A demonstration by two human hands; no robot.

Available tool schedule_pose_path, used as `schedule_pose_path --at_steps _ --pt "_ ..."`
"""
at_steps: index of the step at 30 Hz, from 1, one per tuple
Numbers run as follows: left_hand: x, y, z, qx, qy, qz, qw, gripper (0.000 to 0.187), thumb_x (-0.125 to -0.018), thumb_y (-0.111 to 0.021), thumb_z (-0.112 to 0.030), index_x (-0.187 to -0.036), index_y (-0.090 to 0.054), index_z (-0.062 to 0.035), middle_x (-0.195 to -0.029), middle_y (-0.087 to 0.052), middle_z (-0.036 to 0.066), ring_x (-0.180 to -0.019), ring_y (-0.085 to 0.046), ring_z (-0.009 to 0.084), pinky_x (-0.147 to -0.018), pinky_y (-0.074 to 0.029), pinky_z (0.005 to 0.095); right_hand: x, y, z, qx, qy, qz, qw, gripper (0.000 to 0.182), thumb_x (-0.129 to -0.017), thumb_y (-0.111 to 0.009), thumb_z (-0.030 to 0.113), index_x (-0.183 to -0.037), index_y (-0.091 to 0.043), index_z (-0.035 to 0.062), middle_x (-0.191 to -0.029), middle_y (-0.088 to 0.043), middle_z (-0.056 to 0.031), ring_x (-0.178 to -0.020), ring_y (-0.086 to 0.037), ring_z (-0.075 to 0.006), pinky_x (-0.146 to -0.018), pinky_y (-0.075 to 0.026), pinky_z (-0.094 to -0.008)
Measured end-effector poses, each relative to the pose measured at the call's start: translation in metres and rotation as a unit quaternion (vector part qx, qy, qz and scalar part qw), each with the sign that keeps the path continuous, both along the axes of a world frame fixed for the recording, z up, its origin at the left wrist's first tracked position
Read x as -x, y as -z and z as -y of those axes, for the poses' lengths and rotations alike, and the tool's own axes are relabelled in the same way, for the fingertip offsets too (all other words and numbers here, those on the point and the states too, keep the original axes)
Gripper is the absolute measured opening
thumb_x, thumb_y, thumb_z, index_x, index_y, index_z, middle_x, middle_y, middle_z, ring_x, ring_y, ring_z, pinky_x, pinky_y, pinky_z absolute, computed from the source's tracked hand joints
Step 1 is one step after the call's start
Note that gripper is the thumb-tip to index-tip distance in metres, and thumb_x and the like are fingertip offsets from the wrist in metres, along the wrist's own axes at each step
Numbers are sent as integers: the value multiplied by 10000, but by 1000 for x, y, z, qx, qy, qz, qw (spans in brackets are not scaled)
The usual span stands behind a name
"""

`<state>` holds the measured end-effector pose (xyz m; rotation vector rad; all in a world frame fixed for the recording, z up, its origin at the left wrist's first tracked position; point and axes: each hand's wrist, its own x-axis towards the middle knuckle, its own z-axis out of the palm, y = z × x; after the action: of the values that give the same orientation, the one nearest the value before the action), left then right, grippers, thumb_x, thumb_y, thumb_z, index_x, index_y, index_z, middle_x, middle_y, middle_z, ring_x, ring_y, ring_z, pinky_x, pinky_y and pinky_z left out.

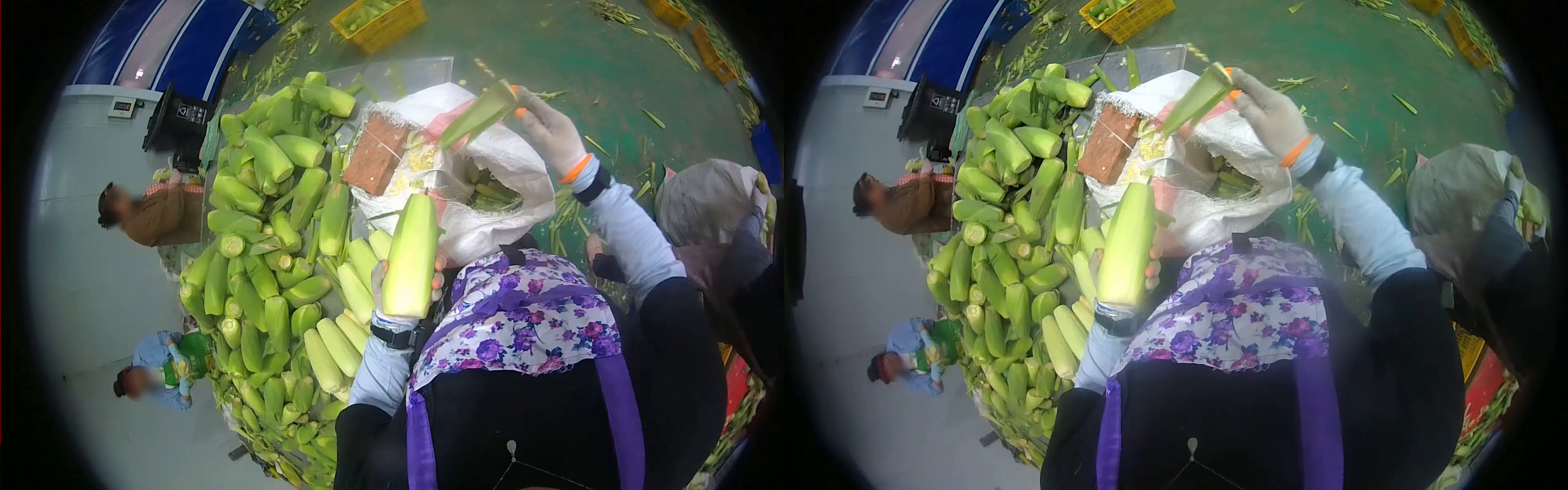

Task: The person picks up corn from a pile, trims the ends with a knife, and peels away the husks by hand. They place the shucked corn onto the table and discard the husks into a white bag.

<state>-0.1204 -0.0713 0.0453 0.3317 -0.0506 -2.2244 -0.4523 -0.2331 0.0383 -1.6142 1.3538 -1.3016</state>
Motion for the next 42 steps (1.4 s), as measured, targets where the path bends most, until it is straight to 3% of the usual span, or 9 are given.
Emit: schedule_pose_path --at_steps 4,7,11,13,15,16,19,22,42 --pt "8 -6 -4 6 -72 14 997 937 -855 -634 -650 -1468 -336 -7 -1200 -537 221 -999 -601 343 -836 -548 459 -22 -10 -15 -267 -86 181 943 518 -986 -579 241 -1448 -452 44 -1197 -670 -201 -1066 -663 -269 -915 -522 -335" --pt "12 -1 9 37 -89 27 995 908 -849 -649 -631 -1453 -373 -11 -1243 -556 192 -1059 -598 348 -927 -514 500 -46 29 -25 -185 -103 -262 942 615 -964 -614 290 -1484 -391 51 -1251 -640 -218 -1162 -626 -298 -987 -485 -353" --pt "-4 31 17 12 -124 189 974 710 -879 -692 -411 -1408 -446 -5 -1338 -573 187 -1200 -580 331 -1022 -483 468 -79 11 -55 -193 -245 -3 950 694 -894 -728 305 -1449 -426 17 -1319 -592 -180 -1176 -598 -271 -1005 -467 -366" --pt "-3 44 21 11 -114 291 950 643 -894 -681 -337 -1402 -461 -11 -1362 -567 193 -1225 -574 321 -1048 -469 456 -99 7 -75 -352 -328 365 797 654 -854 -781 324 -1374 -531 17 -1340 -587 -168 -1199 -566 -241 -1036 -451 -375" --pt "-47 146 15 419 14 771 479 528 -902 -658 -265 -1334 -538 15 -1295 -599 213 -1211 -579 334 -1063 -452 434 -97 18 -70 -168 -309 -22 936 727 -806 -820 379 -1363 -546 2 -1315 -606 -190 -1217 -560 -273 -1048 -440 -400" --pt "-42 150 16 368 -60 704 604 528 -871 -697 -232 -1315 -560 18 -1269 -613 212 -1210 -579 337 -1039 -464 439 -106 56 -64 -149 -334 -18 931 776 -791 -821 420 -1370 -537 -12 -1310 -607 -209 -1243 -553 -294 -1060 -430 -389" --pt "2 55 33 541 46 717 438 627 -854 -706 -119 -1421 -458 -23 -1336 -551 218 -1191 -581 346 -1020 -483 443 -86 24 -73 -272 -293 -21 916 735 -790 -792 442 -1310 -574 -29 -1207 -651 -233 -1110 -621 -317 -989 -473 -381" --pt "46 48 33 152 -73 371 913 565 -943 -593 -143 -1448 -366 -31 -1328 -522 160 -1144 -582 280 -953 -514 429 -66 -2 -83 -285 -288 -45 913 630 -787 -771 383 -1235 -620 -33 -1133 -682 -231 -1018 -653 -320 -925 -499 -392" --pt "75 42 52 254 -69 480 837 684 -896 -618 1 -1494 -291 -52 -1377 -492 130 -1223 -542 249 -1012 -481 379 -58 15 -70 -167 -110 109 974 454 -787 -757 208 -1155 -627 -22 -1089 -666 -171 -1036 -640 -266 -917 -504 -348"
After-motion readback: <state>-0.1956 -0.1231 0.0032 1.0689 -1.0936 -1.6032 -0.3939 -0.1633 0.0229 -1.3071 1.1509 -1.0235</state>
